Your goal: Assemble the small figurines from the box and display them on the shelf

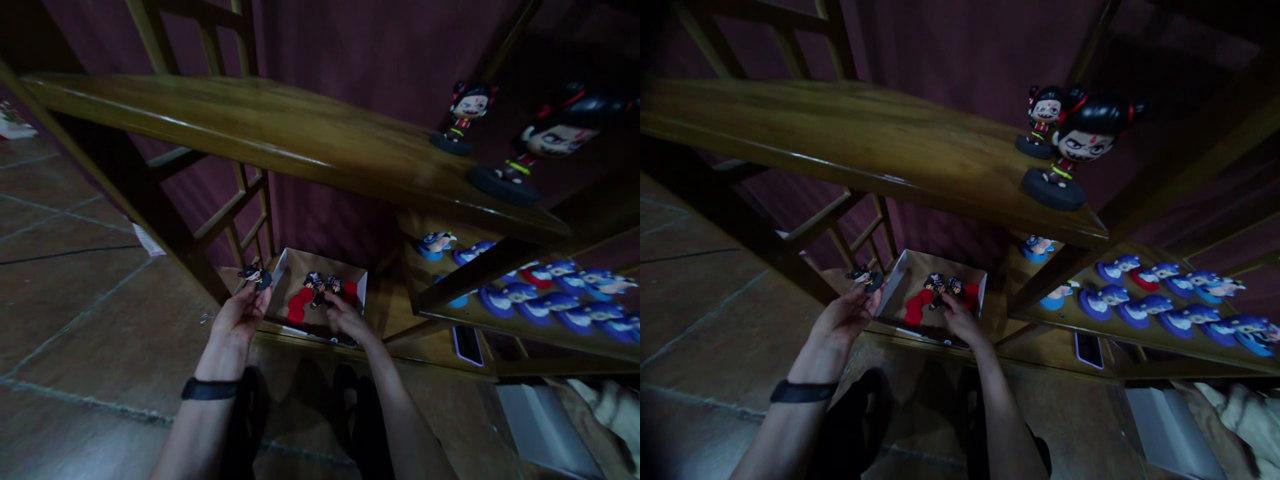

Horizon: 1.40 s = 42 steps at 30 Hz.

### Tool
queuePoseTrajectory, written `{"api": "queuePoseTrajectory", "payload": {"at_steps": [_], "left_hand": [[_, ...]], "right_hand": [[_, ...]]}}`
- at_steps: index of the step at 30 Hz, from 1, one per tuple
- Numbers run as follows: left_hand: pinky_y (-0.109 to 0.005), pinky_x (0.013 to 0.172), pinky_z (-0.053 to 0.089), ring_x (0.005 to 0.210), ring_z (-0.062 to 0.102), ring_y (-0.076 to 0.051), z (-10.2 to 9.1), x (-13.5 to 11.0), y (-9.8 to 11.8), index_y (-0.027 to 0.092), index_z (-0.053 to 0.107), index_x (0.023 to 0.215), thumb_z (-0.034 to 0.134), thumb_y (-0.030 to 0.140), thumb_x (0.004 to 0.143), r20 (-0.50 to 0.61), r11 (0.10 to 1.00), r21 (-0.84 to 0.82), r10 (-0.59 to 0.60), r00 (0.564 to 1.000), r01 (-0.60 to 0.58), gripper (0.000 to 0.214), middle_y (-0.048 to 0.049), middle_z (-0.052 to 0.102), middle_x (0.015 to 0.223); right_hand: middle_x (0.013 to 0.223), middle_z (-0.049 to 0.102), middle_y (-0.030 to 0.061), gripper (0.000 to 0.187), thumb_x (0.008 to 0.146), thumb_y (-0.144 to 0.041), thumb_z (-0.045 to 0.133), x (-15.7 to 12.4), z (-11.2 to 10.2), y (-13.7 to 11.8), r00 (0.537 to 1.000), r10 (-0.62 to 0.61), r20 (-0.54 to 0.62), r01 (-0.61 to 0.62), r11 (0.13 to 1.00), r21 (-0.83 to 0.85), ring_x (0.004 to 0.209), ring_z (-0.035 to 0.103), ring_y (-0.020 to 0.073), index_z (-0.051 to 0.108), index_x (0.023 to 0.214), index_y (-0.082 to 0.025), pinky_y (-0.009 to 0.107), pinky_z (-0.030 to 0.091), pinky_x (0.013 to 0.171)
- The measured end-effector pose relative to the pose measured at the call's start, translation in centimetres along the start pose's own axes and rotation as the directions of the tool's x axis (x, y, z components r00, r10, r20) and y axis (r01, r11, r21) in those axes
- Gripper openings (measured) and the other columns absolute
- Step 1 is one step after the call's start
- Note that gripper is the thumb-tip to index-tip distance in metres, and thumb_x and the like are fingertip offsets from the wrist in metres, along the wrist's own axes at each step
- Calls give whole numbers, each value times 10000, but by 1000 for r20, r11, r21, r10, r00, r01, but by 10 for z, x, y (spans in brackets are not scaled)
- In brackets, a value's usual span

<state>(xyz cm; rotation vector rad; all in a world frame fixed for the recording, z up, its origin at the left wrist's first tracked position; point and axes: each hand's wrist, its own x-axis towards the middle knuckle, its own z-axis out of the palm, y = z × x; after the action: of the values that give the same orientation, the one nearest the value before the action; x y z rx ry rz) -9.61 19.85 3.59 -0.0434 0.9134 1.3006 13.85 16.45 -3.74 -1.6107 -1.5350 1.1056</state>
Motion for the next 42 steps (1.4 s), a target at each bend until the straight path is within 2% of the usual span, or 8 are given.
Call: {"api": "queuePoseTrajectory", "payload": {"at_steps": [5,9,12,16,21,29,36,42], "left_hand": [[-226,569,552,704,638,-142,-1,-2,3,93,579,876,451,65,810,15,1000,-12,-5,1000,5,147,-87,643,792],[-220,565,545,724,640,-147,-1,-1,2,98,586,861,463,60,802,29,1000,13,7,1000,-7,141,-88,648,808],[-215,560,538,729,641,-150,1,1,0,102,592,867,468,60,798,5,1000,23,-5,1000,5,149,-92,651,811],[-212,554,533,729,640,-149,3,2,-2,115,599,869,471,66,797,-3,999,36,-6,1000,6,154,-88,653,798],[-216,549,529,734,638,-157,5,1,-4,106,598,842,471,63,793,-4,998,58,-10,1000,11,143,-93,649,787],[-205,566,520,713,641,-138,4,7,-11,117,604,816,480,59,786,32,991,136,14,999,-18,140,-76,657,779],[-207,526,520,594,636,-136,13,7,-44,101,595,769,560,45,730,59,954,298,-59,997,39,76,-76,656,679],[-216,579,539,547,628,-115,15,-6,-77,97,597,761,607,34,688,188,927,374,-86,978,9,98,-56,659,653]], "right_hand": [[798,677,53,267,755,-152,404,4,-7,12,981,112,159,-122,991,55,733,615,146,651,858,-153,292,474,695],[684,679,-3,270,667,-84,446,-4,4,18,950,143,278,-120,988,-100,677,622,139,680,677,-218,257,478,656],[803,694,-41,322,671,-90,455,-8,14,17,950,72,304,-19,984,-175,786,625,142,692,755,-291,259,474,735],[1104,614,-35,398,737,-112,435,-2,17,9,982,-76,173,108,976,-187,1027,549,139,605,1045,-298,282,400,908],[1288,467,-1,455,798,-101,368,23,13,-2,981,-96,-166,35,941,-336,1191,400,149,475,1204,-276,325,286,1009],[1320,430,11,489,761,-128,460,46,30,-19,994,-81,-72,33,858,-512,1236,322,199,450,1221,-293,408,138,1049],[1070,604,14,312,812,-224,415,0,6,-43,975,-136,-178,118,988,-104,980,545,148,558,1087,-254,290,400,875],[962,634,28,259,736,-306,542,-23,6,-45,935,-153,-320,229,950,213,841,573,161,618,967,-215,286,448,770]]}}
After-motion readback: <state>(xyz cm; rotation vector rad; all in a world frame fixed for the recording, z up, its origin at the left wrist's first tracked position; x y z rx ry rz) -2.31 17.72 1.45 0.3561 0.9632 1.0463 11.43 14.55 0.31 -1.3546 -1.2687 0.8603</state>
